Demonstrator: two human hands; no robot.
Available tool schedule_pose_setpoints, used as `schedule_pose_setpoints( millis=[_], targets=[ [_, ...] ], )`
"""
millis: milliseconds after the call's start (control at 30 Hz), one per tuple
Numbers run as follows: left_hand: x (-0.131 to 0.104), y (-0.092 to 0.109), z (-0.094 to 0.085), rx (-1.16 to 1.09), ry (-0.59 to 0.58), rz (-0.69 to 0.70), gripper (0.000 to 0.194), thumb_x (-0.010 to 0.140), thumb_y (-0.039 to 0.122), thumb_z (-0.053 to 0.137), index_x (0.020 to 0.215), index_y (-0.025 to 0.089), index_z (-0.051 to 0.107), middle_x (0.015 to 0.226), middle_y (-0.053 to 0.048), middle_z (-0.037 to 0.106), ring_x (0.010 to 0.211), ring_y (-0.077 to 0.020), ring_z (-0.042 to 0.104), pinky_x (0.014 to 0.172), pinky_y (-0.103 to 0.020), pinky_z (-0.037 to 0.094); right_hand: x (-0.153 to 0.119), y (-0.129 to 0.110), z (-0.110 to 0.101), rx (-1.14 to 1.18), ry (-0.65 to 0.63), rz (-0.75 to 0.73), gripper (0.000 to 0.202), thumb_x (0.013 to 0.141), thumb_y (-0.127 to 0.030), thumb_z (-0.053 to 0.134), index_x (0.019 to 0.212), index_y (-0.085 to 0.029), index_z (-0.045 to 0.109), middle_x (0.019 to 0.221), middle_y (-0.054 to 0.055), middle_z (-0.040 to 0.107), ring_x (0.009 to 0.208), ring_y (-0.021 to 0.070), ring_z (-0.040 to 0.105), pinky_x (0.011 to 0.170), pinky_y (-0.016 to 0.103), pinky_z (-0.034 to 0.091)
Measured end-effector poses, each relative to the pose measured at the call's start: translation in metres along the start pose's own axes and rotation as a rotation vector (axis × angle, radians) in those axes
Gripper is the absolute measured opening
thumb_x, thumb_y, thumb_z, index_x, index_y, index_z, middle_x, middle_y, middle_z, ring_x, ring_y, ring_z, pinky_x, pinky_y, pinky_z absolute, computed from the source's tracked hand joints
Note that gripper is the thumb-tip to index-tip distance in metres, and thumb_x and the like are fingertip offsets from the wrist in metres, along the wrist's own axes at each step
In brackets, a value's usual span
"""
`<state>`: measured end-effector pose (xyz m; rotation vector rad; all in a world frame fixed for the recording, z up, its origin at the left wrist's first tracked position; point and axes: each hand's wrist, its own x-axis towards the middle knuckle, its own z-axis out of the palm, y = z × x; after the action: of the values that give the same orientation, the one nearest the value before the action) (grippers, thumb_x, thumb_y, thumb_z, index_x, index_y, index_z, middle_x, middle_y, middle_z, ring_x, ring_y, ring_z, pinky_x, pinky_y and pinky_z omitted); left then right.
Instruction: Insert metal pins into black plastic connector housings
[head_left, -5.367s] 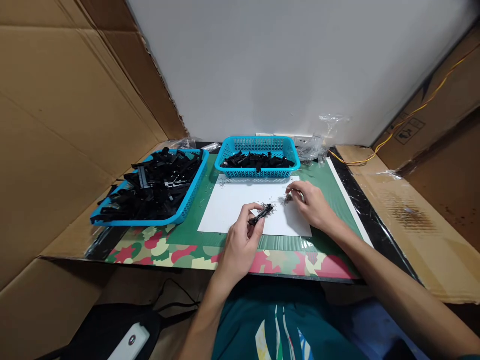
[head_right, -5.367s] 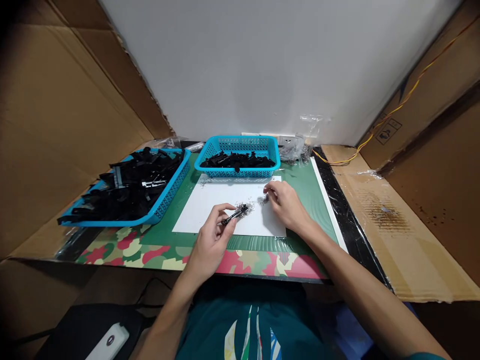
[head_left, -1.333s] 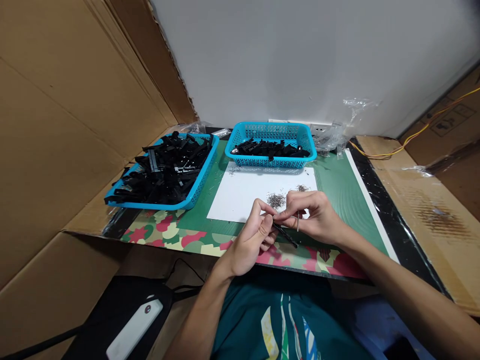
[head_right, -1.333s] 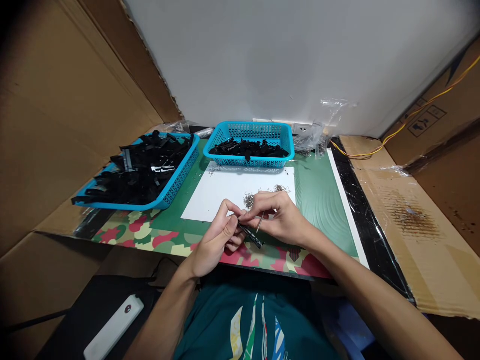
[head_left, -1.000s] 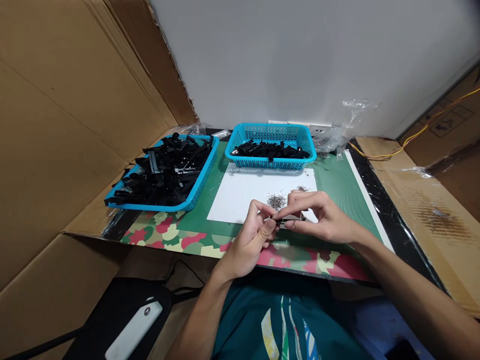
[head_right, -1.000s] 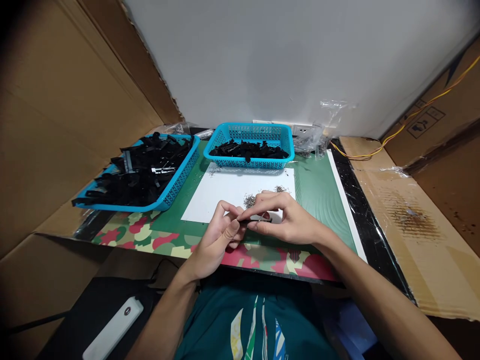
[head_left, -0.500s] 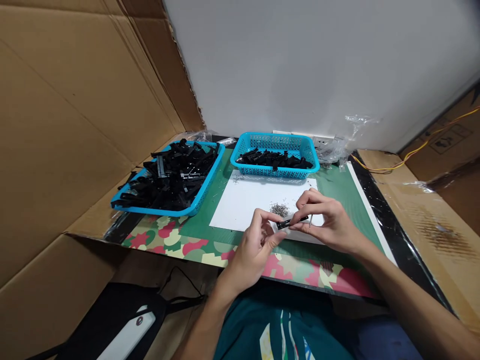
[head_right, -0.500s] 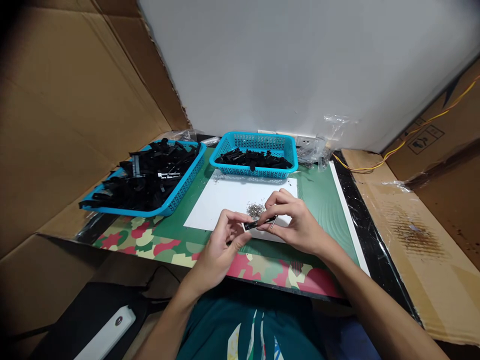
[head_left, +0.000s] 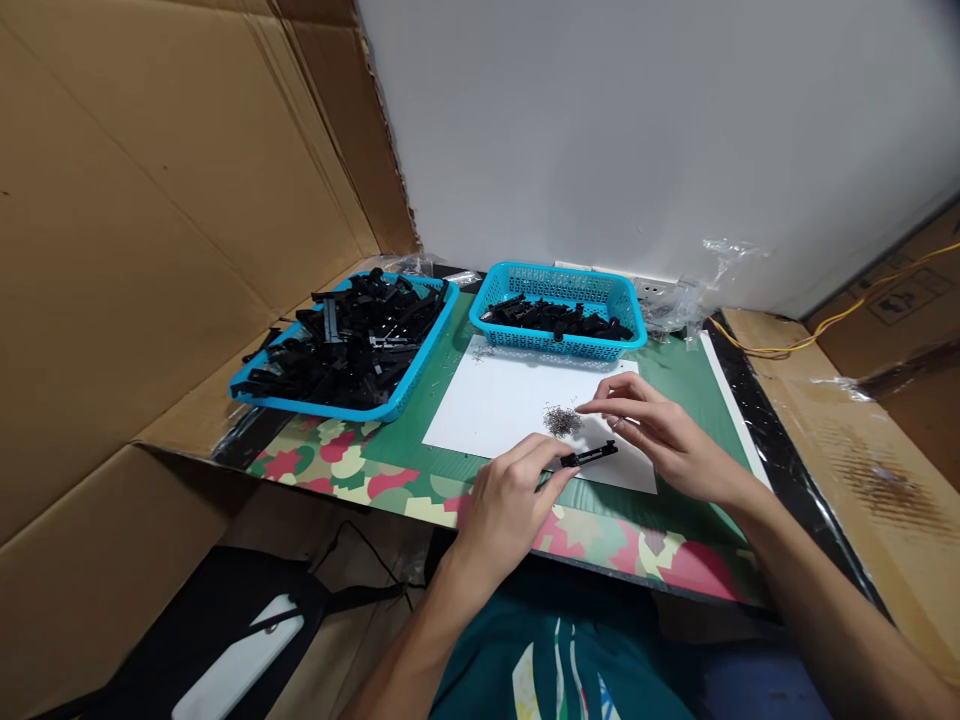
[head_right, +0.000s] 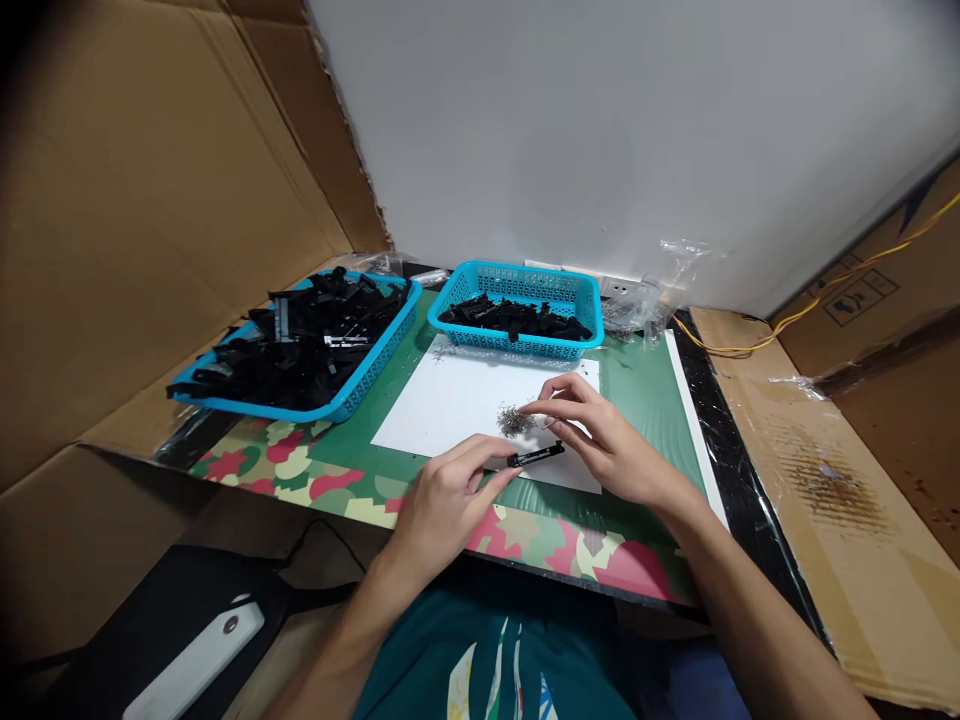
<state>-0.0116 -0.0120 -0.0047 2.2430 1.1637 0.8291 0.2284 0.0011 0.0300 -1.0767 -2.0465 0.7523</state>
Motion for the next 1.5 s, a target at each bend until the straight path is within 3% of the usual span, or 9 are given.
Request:
schedule_pose_setpoints(
  millis=[100, 167, 333, 400, 567, 900, 1233, 1367, 1500],
  targets=[
    [-0.003, 0.002, 0.004, 0.107, -0.010, 0.027, 0.013, 0.101, 0.022, 0.066, 0.115, 0.024, 0.067, 0.109, -0.001, 0.075, 0.097, -0.0213, 0.074, 0.075, -0.028, 0.051, -0.001, 0.003, 0.005, -0.128, 0.107, -0.053, 0.035, 0.107, -0.026, 0.055, 0.135, -0.035, 0.073, 0.126, 0.011, 0.058, 0.118, 0.0253, 0.060, 0.101, 0.045, 0.054],
    [-0.004, 0.004, 0.006, 0.161, -0.018, 0.045, 0.014, 0.103, 0.023, 0.064, 0.116, 0.024, 0.067, 0.109, -0.002, 0.076, 0.096, -0.0217, 0.075, 0.072, -0.029, 0.051, -0.002, 0.004, 0.008, -0.144, 0.192, -0.047, 0.030, 0.104, -0.026, 0.062, 0.128, -0.033, 0.078, 0.114, 0.010, 0.065, 0.104, 0.0242, 0.066, 0.092, 0.043, 0.058],
    [-0.005, 0.004, 0.008, 0.217, -0.008, 0.066, 0.011, 0.103, 0.025, 0.065, 0.114, 0.022, 0.067, 0.108, -0.002, 0.076, 0.090, -0.0210, 0.076, 0.065, -0.029, 0.050, -0.002, 0.000, 0.022, 0.142, 0.343, 0.122, 0.011, 0.087, -0.031, 0.084, 0.093, -0.022, 0.083, 0.084, 0.005, 0.079, 0.073, 0.0210, 0.075, 0.068, 0.033, 0.063],
    [-0.004, 0.004, 0.008, 0.229, 0.006, 0.072, 0.011, 0.101, 0.023, 0.067, 0.112, 0.022, 0.068, 0.106, -0.002, 0.076, 0.089, -0.0209, 0.076, 0.064, -0.029, 0.050, -0.001, -0.002, 0.029, 0.259, 0.335, 0.194, 0.016, 0.085, -0.035, 0.086, 0.083, -0.020, 0.079, 0.079, 0.005, 0.079, 0.068, 0.0208, 0.076, 0.064, 0.031, 0.063],
    [-0.003, 0.005, 0.008, 0.229, 0.011, 0.091, 0.011, 0.100, 0.020, 0.068, 0.111, 0.021, 0.069, 0.105, -0.001, 0.077, 0.092, -0.0214, 0.076, 0.066, -0.030, 0.050, 0.002, -0.005, 0.040, 0.305, 0.285, 0.273, 0.021, 0.085, -0.037, 0.084, 0.094, -0.018, 0.079, 0.072, 0.005, 0.079, 0.063, 0.0212, 0.076, 0.060, 0.030, 0.061],
    [-0.006, 0.006, 0.008, 0.195, -0.015, 0.066, 0.010, 0.101, 0.020, 0.066, 0.109, 0.021, 0.070, 0.103, -0.002, 0.077, 0.090, -0.0219, 0.076, 0.066, -0.030, 0.049, 0.001, -0.014, 0.034, 0.053, 0.138, 0.194, 0.025, 0.095, -0.034, 0.070, 0.078, -0.018, 0.077, 0.068, 0.004, 0.075, 0.060, 0.0166, 0.068, 0.059, 0.027, 0.055],
    [-0.004, 0.001, 0.008, 0.091, -0.010, 0.045, 0.010, 0.097, 0.013, 0.068, 0.104, 0.020, 0.072, 0.099, -0.003, 0.076, 0.090, -0.0227, 0.074, 0.073, -0.031, 0.052, 0.004, -0.013, 0.040, 0.093, 0.128, 0.145, 0.023, 0.093, -0.029, 0.070, 0.073, -0.018, 0.077, 0.065, 0.003, 0.072, 0.059, 0.0157, 0.064, 0.059, 0.026, 0.053],
    [-0.002, -0.001, 0.005, -0.036, 0.097, 0.038, 0.014, 0.098, 0.019, 0.069, 0.112, 0.022, 0.073, 0.104, -0.003, 0.077, 0.082, -0.0179, 0.072, 0.073, -0.028, 0.053, 0.009, -0.008, 0.040, 0.334, 0.358, 0.217, 0.022, 0.088, -0.037, 0.079, 0.076, -0.018, 0.077, 0.072, 0.006, 0.076, 0.063, 0.0197, 0.071, 0.060, 0.030, 0.059],
    [0.030, -0.006, -0.022, -0.035, 0.323, 0.008, 0.012, 0.096, 0.028, 0.074, 0.105, 0.021, 0.076, 0.094, -0.002, 0.077, 0.054, -0.0110, 0.053, 0.059, -0.026, 0.048, 0.010, 0.002, 0.031, 0.447, 0.701, 0.247, 0.025, 0.085, -0.042, 0.082, 0.090, -0.017, 0.077, 0.077, 0.008, 0.079, 0.067, 0.0227, 0.075, 0.067, 0.037, 0.066]
  ],
)
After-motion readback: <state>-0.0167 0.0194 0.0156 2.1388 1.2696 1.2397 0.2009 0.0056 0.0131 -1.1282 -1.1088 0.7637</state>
